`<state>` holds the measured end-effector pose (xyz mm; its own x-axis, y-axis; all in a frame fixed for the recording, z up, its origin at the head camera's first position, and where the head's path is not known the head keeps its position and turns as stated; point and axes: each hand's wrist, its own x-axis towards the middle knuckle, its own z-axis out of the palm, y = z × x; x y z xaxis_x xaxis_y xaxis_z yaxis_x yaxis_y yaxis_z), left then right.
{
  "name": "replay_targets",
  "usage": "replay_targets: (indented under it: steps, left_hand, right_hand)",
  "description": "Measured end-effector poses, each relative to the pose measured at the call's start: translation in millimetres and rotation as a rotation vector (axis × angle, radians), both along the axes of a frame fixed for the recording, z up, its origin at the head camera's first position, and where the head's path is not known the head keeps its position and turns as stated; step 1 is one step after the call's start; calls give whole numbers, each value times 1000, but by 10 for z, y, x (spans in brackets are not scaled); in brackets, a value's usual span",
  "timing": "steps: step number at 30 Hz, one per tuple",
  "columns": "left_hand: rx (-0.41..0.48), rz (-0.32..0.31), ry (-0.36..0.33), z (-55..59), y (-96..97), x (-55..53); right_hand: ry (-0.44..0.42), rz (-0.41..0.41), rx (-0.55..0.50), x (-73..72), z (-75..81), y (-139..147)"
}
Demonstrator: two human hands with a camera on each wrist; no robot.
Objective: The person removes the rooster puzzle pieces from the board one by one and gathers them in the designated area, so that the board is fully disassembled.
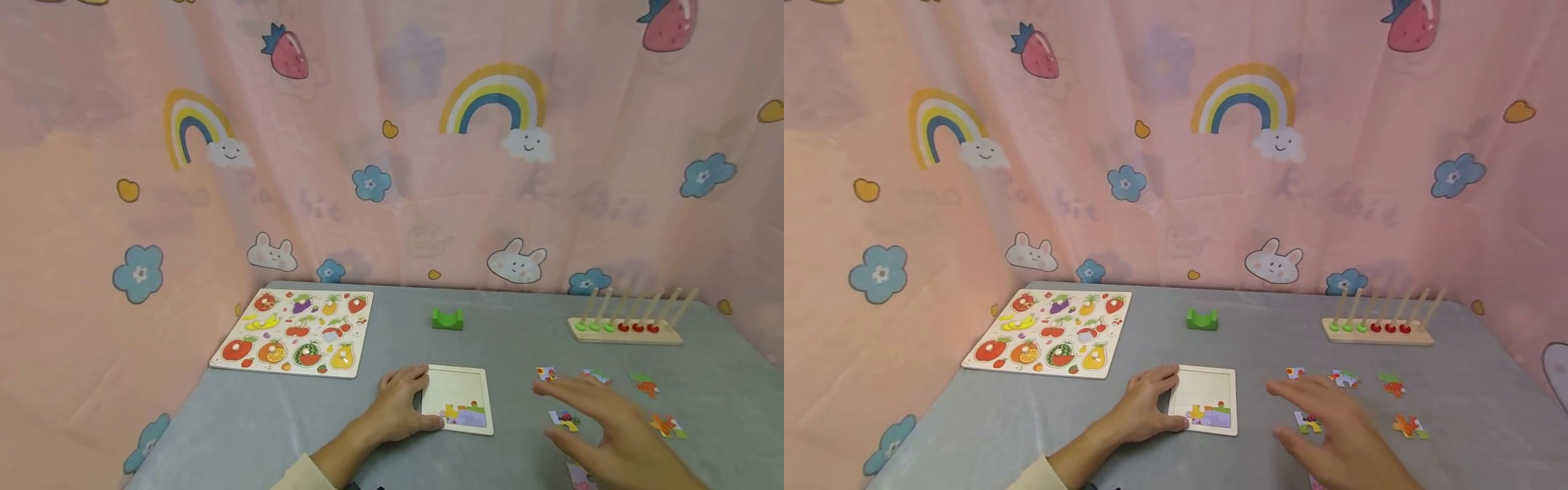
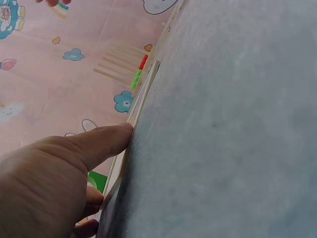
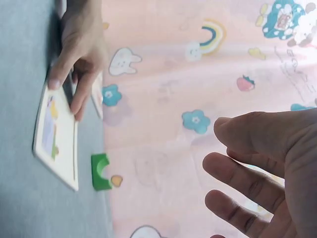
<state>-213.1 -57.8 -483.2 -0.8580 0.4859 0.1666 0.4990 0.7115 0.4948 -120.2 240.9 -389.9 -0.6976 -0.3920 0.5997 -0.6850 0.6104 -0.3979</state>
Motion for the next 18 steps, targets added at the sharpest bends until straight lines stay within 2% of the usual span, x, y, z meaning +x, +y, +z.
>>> replay_targets:
  steps: [4,9,12,18]
  left_hand:
    - [-2,0,-4,-3,15,5]
    - [-7,-7,-3,3,14,4]
    - [-7,-5,2,4,11,1]
    - [-4,-4,7,-5,-1,-6]
  right_hand:
    - [-28,-24,9,-27,50,-173]
    - [27,47,-49,-159,56,-388]
    - [58,55,-64,-245,43,-499]
    - [-30,64,-115,-371,-57,-681]
